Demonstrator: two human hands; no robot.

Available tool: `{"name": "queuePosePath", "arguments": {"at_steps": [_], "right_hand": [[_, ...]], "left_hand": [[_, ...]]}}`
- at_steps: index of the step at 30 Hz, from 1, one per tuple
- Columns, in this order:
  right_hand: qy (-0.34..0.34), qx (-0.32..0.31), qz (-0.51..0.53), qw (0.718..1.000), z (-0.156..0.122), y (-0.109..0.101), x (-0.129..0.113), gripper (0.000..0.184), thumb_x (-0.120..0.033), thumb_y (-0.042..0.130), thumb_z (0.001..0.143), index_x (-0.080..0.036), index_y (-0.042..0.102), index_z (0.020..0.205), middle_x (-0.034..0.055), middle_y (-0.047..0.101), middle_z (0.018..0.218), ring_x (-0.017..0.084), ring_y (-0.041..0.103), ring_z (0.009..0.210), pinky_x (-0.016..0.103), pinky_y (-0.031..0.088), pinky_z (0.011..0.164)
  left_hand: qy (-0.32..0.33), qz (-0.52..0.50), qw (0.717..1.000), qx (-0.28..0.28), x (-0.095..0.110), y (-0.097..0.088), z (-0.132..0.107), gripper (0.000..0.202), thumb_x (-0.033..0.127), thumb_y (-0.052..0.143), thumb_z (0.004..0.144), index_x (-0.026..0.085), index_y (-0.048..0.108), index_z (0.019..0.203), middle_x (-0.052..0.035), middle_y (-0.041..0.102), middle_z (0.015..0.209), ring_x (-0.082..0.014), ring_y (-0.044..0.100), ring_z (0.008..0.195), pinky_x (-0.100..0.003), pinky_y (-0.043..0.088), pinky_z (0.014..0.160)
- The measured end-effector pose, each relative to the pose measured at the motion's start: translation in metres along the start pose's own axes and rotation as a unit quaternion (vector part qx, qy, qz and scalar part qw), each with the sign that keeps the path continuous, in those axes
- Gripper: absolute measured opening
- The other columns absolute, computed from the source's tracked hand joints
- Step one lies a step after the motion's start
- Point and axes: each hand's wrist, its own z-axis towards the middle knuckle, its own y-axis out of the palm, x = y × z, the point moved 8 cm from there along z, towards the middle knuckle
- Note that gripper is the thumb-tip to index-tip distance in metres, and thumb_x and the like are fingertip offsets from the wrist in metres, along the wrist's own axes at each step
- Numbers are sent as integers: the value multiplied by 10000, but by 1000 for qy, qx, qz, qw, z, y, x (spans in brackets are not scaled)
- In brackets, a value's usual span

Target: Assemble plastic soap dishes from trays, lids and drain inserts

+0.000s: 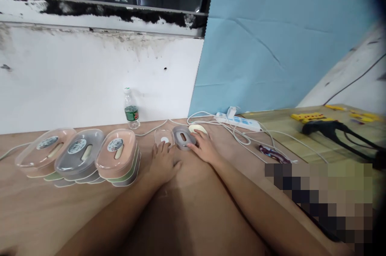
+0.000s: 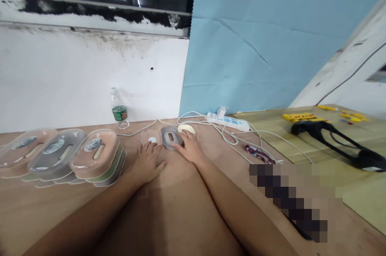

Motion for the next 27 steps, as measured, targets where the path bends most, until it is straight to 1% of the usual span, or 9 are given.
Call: {"name": "queuePosePath", "arguments": {"at_steps": [4,8,14,21,24,27], "right_hand": [[-48,-4,16,999,-3,-1,-13,575,-593,541,836,-222,546,1276,135,461,1412,327,374,1328,590,174,1105],[-77,-1,46,996,-6,-2,-22,525,-564,543,848,-229,550,1253,113,483,1396,321,357,1343,584,189,1105],[-58,16,85,995,-9,1,-9,426,-448,583,844,-217,574,1201,117,523,1343,330,407,1304,584,256,1077],[-59,32,89,994,-6,2,-6,377,-453,560,853,-214,602,1141,122,561,1280,329,467,1237,577,317,1034],[-69,46,89,993,-4,1,-5,418,-459,570,842,-205,576,1174,128,578,1250,319,501,1196,549,365,1004],[-73,83,88,990,-2,-5,-6,538,-486,588,823,-190,502,1263,144,579,1248,327,510,1181,544,386,988]], "left_hand": [[1,1,1000,5,0,1,0,601,514,513,835,199,449,1342,-154,482,1333,-363,336,1307,-599,204,1073],[1,4,1000,19,4,-2,-1,603,508,539,819,186,470,1323,-165,478,1331,-362,371,1276,-587,224,1073],[3,2,1000,26,8,-8,-2,537,504,573,799,208,546,1246,-154,482,1327,-361,403,1252,-582,249,1069],[-24,11,998,55,4,-10,-4,470,474,569,816,187,584,1188,-156,452,1374,-362,328,1328,-563,239,1092],[-20,15,998,58,4,-10,-5,479,470,565,820,178,580,1199,-159,447,1383,-364,332,1326,-558,255,1088],[-5,19,998,64,5,-13,-6,462,453,559,828,172,581,1195,-157,449,1387,-360,329,1328,-547,270,1086]]}}
